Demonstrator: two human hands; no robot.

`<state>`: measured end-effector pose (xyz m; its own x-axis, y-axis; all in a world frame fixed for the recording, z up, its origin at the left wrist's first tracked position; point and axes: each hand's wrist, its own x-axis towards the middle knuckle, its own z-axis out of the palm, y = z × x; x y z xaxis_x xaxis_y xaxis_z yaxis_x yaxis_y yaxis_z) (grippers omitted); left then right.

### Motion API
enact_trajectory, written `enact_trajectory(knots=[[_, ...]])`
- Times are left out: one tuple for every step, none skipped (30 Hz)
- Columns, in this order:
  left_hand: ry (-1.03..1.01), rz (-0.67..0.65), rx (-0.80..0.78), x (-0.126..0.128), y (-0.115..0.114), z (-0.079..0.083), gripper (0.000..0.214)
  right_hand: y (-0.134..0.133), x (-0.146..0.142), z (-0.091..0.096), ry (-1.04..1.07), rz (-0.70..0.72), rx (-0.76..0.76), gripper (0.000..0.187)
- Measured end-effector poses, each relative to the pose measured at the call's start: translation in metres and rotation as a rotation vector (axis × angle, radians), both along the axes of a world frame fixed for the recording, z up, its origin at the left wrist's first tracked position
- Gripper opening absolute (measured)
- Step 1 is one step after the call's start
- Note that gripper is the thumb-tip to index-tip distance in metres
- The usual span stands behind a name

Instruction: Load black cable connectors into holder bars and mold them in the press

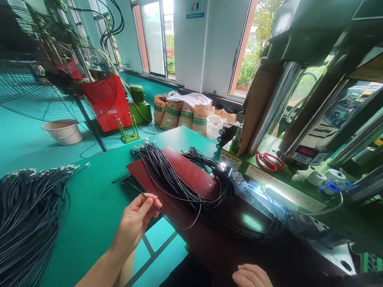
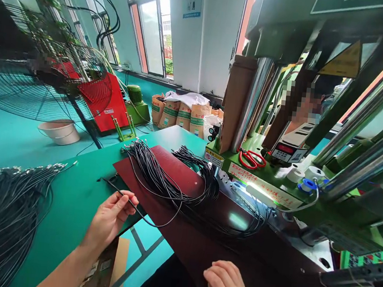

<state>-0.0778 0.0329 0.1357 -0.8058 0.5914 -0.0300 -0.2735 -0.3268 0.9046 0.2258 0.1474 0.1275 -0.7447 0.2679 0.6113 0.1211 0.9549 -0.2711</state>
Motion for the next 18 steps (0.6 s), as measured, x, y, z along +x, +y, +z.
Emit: enact_trajectory(knots=[[0.078,-0.009,-0.007,-0.004,0.005,0.008,0.026,0.0,-0.01,0.001,-0.003,0.005,-0.026,0.031],[0.156,-0.025,-0.018,-0.009,0.01,0.016,0.025,0.0,-0.021,0.004,-0.009,0.008,-0.055,0.034],[0.235,-0.042,-0.034,-0.013,0.016,0.023,0.023,0.0,-0.035,0.006,-0.015,0.007,-0.085,0.038],[0.312,-0.054,-0.05,-0.018,0.022,0.029,0.022,0.001,-0.05,0.01,-0.028,0.003,-0.115,0.042],[0.384,-0.053,-0.067,-0.024,0.028,0.035,0.022,0.001,-0.066,0.013,-0.045,0.001,-0.141,0.046],[0.448,-0.037,-0.082,-0.031,0.035,0.04,0.022,0.002,-0.082,0.017,-0.053,0.002,-0.158,0.049],[0.504,-0.01,-0.098,-0.04,0.043,0.044,0.023,0.003,-0.098,0.02,-0.055,0.0,-0.171,0.053],[0.561,0.024,-0.118,-0.049,0.053,0.048,0.023,0.006,-0.113,0.022,-0.051,-0.003,-0.175,0.056],[0.634,0.052,-0.161,-0.059,0.063,0.051,0.024,0.008,-0.127,0.023,-0.044,-0.008,-0.173,0.058],[0.717,0.07,-0.226,-0.068,0.076,0.054,0.025,0.012,-0.139,0.023,-0.041,-0.016,-0.168,0.059],[0.801,0.075,-0.3,-0.078,0.089,0.057,0.026,0.017,-0.15,0.022,-0.039,-0.03,-0.162,0.06],[0.885,0.062,-0.382,-0.086,0.104,0.058,0.026,0.022,-0.159,0.021,-0.043,-0.051,-0.157,0.059],[0.942,0.036,-0.448,-0.092,0.12,0.059,0.026,0.028,-0.166,0.019,-0.053,-0.081,-0.155,0.057],[0.976,-0.001,-0.497,-0.096,0.136,0.057,0.026,0.035,-0.172,0.019,-0.06,-0.118,-0.154,0.056],[0.994,-0.047,-0.535,-0.098,0.152,0.055,0.026,0.042,-0.177,0.018,-0.062,-0.158,-0.154,0.054],[1.003,-0.094,-0.567,-0.097,0.168,0.051,0.025,0.049,-0.179,0.018,-0.061,-0.198,-0.151,0.053],[1.011,-0.142,-0.602,-0.094,0.183,0.047,0.025,0.056,-0.18,0.019,-0.06,-0.234,-0.149,0.051],[1.016,-0.186,-0.637,-0.09,0.196,0.041,0.024,0.063,-0.179,0.019,-0.062,-0.27,-0.149,0.049]])
